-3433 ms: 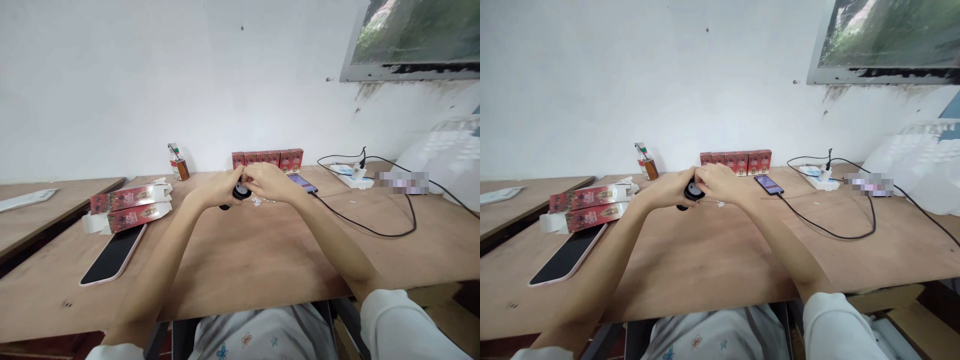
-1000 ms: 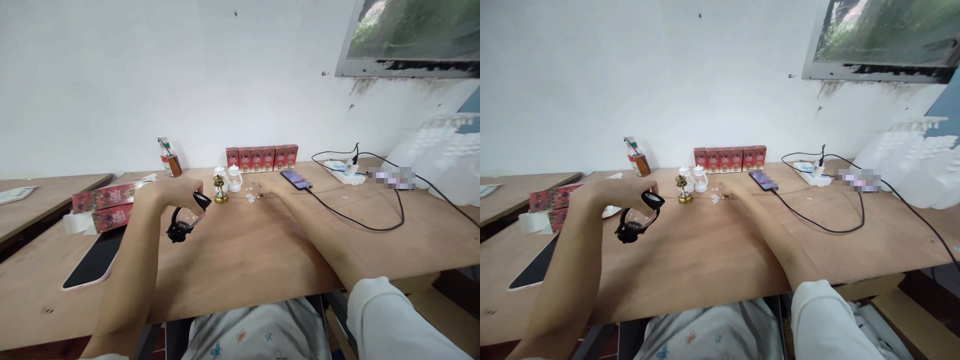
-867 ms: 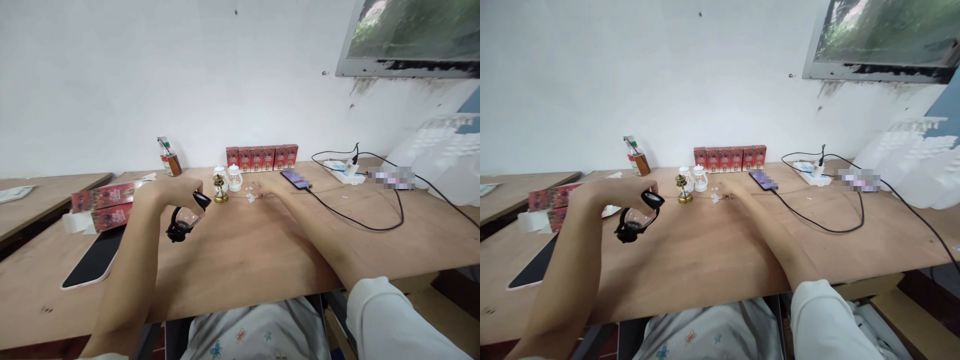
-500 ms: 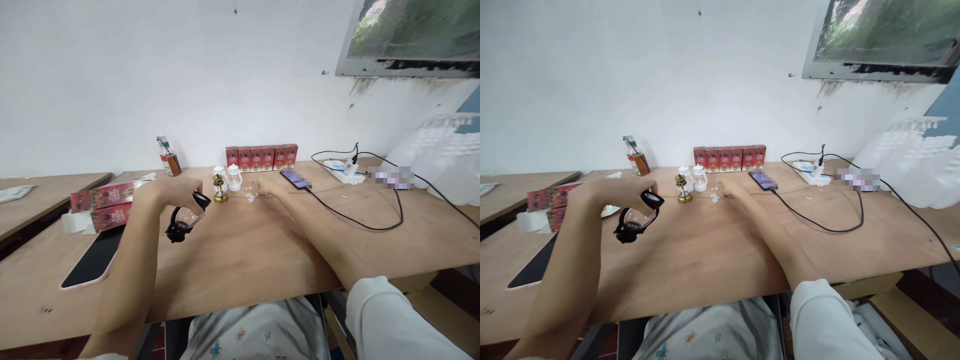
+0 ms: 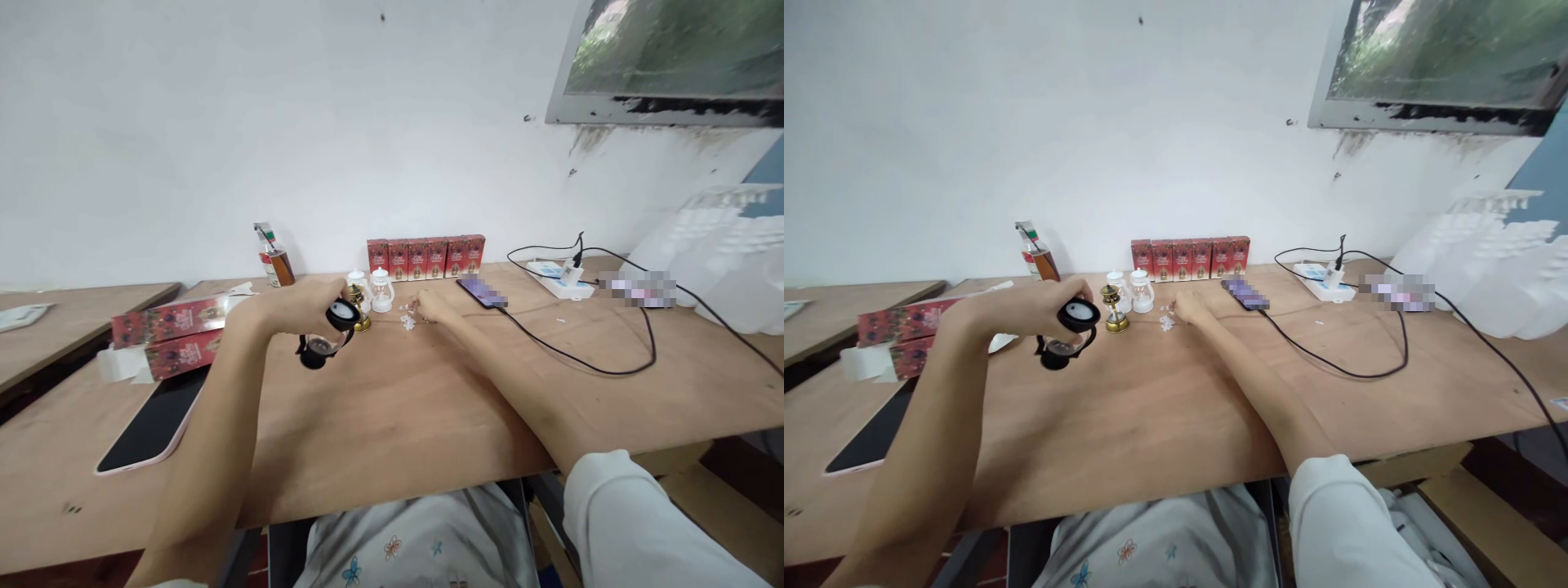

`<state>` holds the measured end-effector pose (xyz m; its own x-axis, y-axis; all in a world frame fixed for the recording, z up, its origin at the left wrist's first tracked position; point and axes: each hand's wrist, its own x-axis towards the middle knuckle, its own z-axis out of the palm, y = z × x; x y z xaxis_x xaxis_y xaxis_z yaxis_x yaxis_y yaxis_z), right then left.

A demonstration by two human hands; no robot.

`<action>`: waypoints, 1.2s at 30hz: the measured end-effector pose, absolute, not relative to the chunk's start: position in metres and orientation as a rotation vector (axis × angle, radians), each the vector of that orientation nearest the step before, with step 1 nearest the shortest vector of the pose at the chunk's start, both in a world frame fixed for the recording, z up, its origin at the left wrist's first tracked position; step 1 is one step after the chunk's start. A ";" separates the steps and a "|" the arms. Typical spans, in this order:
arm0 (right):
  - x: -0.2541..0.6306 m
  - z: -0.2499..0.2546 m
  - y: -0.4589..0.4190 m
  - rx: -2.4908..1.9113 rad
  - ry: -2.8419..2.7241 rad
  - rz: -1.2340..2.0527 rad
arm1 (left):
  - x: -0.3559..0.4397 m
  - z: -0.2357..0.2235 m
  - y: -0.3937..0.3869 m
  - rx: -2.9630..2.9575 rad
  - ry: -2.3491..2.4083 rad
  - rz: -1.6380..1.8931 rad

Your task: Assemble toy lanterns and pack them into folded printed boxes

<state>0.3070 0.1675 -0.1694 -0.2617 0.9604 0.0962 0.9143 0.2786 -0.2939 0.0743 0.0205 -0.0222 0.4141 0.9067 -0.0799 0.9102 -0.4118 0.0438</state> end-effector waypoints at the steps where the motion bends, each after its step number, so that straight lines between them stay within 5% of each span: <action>1: 0.307 -0.168 0.166 -1.698 -2.271 0.244 | 0.074 -0.024 0.024 2.591 1.619 0.016; 9: 0.304 -0.120 0.155 -1.377 -1.987 0.017 | 0.081 -0.041 0.053 2.953 1.390 0.828; 16: 0.295 -0.061 0.090 -0.592 -1.930 -0.130 | 0.100 -0.047 0.049 3.193 1.564 1.076; 28: 0.289 -0.064 0.074 -0.418 -2.254 -0.621 | 0.098 -0.049 0.043 3.064 1.449 0.597; 36: 0.287 -0.062 0.061 -0.392 -2.213 -0.712 | 0.097 -0.041 0.034 2.974 1.435 0.597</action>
